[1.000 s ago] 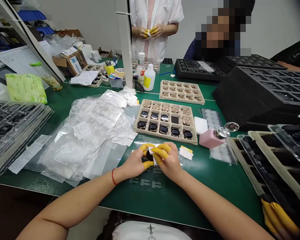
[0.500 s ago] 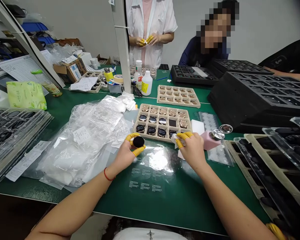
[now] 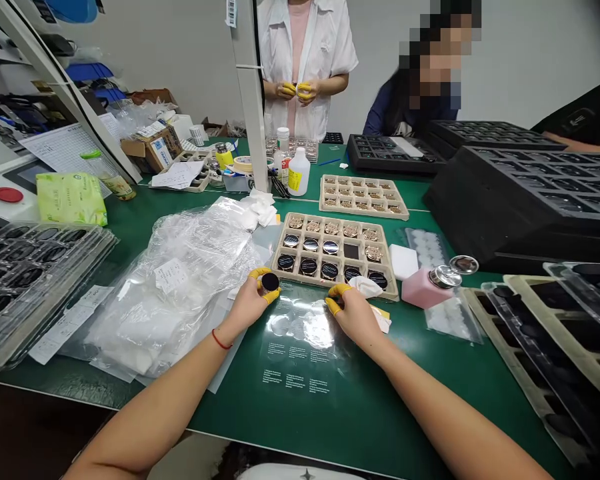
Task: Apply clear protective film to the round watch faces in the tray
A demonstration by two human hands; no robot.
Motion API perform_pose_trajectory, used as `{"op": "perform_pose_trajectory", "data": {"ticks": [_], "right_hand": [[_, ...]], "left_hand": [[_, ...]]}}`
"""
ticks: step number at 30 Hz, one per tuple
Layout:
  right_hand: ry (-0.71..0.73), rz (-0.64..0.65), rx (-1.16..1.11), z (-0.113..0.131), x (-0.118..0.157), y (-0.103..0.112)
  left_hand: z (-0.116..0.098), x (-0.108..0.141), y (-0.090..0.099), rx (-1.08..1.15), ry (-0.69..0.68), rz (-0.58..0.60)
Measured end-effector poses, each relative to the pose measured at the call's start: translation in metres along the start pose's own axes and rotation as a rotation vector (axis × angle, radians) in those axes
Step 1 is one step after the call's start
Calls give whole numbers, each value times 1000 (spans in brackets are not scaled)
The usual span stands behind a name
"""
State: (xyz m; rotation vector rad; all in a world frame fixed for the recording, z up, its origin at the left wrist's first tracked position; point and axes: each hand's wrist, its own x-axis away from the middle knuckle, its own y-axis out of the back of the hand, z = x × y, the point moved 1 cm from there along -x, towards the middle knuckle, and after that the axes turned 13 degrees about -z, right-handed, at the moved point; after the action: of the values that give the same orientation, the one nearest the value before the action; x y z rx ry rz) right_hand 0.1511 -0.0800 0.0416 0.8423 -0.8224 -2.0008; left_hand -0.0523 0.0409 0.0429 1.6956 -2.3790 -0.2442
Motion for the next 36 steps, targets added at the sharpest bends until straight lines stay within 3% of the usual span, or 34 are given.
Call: {"op": "perform_pose_trajectory", "data": {"ticks": [6,10,14,17,20,22,25,29,36], "right_hand": [[-230,126,-573,-2,-7,15],[-260,178,-685,0,-8,31],[-253,209,-654,-6,-7,34],[-144,174,-482,-5,-7,37],[110,-125,-210,12,-7,43],[290,-214,-124,29,-6,42],[421,-79,-120,50,-3,29],[389,53,-154,57,-3,12],[337,41,-300,52,1,18]], "left_hand": [[-10,2,-2,304,88,18],[-12,2,1,380,31,-86],[-11,0,1,309,58,-86],[-12,1,0,286,66,-60],[-15,6,-1,332,88,15],[-19,11,-2,366,118,77],[-23,17,-3,419,175,162],[-23,21,-5,466,259,245],[-13,20,-9,404,295,278]]}}
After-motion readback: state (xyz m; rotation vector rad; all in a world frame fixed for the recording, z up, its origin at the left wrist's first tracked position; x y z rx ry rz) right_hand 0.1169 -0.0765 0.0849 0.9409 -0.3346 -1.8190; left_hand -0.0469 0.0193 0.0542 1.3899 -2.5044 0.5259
